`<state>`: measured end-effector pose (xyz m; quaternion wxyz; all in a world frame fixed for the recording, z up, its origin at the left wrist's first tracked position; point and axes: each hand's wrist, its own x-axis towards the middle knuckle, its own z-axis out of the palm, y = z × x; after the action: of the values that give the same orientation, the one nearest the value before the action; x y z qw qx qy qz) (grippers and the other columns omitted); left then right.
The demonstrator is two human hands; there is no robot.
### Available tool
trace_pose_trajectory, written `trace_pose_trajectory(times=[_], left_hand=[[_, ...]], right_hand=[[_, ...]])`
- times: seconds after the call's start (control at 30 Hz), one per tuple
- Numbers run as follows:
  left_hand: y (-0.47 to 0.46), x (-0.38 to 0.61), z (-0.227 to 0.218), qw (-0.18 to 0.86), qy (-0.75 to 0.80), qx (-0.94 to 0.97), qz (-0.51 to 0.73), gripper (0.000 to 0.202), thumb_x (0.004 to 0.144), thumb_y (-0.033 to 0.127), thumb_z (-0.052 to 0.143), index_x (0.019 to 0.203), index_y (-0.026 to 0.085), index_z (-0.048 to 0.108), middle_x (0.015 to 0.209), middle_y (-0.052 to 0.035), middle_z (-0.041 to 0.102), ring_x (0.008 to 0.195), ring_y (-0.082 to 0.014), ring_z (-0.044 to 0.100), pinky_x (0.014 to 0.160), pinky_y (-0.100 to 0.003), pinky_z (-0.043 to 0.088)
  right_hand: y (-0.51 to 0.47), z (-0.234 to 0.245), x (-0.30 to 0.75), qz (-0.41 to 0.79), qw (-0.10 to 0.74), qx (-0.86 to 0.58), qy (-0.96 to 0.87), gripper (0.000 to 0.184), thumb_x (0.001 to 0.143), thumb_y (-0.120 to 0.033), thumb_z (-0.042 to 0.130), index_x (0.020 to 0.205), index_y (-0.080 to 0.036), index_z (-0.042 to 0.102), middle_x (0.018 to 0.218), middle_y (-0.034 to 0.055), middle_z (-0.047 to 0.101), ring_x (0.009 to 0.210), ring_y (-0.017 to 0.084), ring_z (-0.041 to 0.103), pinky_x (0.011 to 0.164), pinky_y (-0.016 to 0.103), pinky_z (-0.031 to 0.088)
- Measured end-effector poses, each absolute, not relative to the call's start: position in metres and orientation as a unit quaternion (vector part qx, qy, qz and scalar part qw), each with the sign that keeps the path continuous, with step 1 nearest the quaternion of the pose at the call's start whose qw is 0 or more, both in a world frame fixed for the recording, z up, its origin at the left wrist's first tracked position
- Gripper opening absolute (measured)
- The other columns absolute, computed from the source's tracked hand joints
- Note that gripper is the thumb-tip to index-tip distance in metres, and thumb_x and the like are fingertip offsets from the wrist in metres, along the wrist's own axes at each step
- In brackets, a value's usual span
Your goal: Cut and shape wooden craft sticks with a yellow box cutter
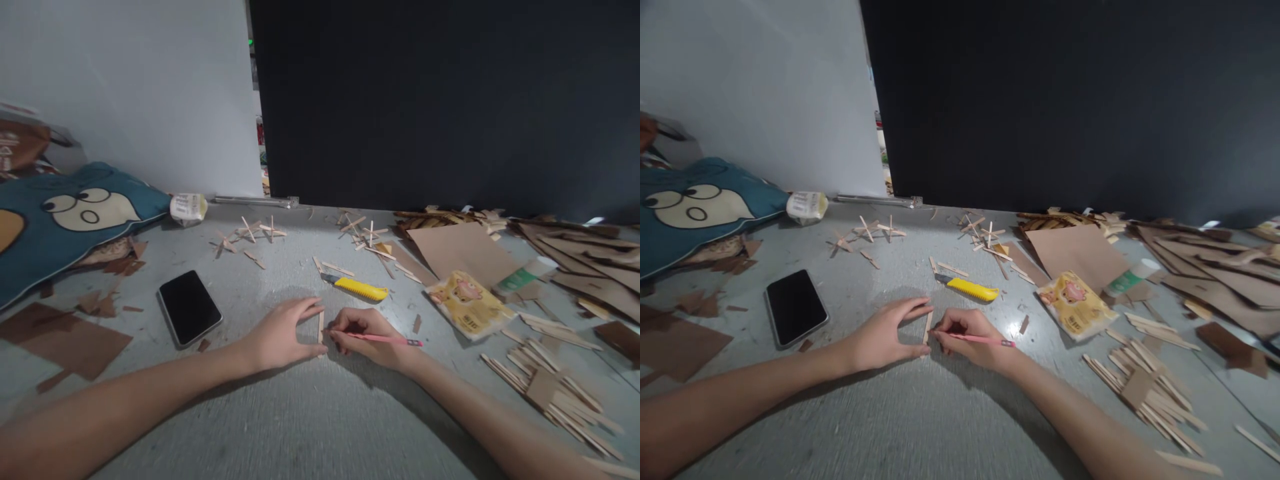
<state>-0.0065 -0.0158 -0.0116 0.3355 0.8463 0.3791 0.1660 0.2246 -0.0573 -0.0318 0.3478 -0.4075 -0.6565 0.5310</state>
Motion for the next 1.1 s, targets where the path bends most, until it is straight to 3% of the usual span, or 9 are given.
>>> trace_pose_trajectory(times=[1.1], left_hand=[[-0.016, -0.0048, -0.0111, 0.323, 0.362, 0.857, 0.174, 0.07, 0.079, 0.039, 0.084, 0.142, 0.025, 0.059, 0.15, -0.0113, 0.061, 0.138, -0.0324, 0.058, 0.116, -0.047, 0.044]], right_hand=[[-0.0553, -0.0314, 0.2278, 0.536, 0.333, -0.422, -0.65, 0.042, 0.09, -0.06, 0.069, 0.08, -0.02, 0.059, 0.066, 0.0008, 0.066, 0.057, 0.012, 0.057, 0.053, 0.025, 0.04]])
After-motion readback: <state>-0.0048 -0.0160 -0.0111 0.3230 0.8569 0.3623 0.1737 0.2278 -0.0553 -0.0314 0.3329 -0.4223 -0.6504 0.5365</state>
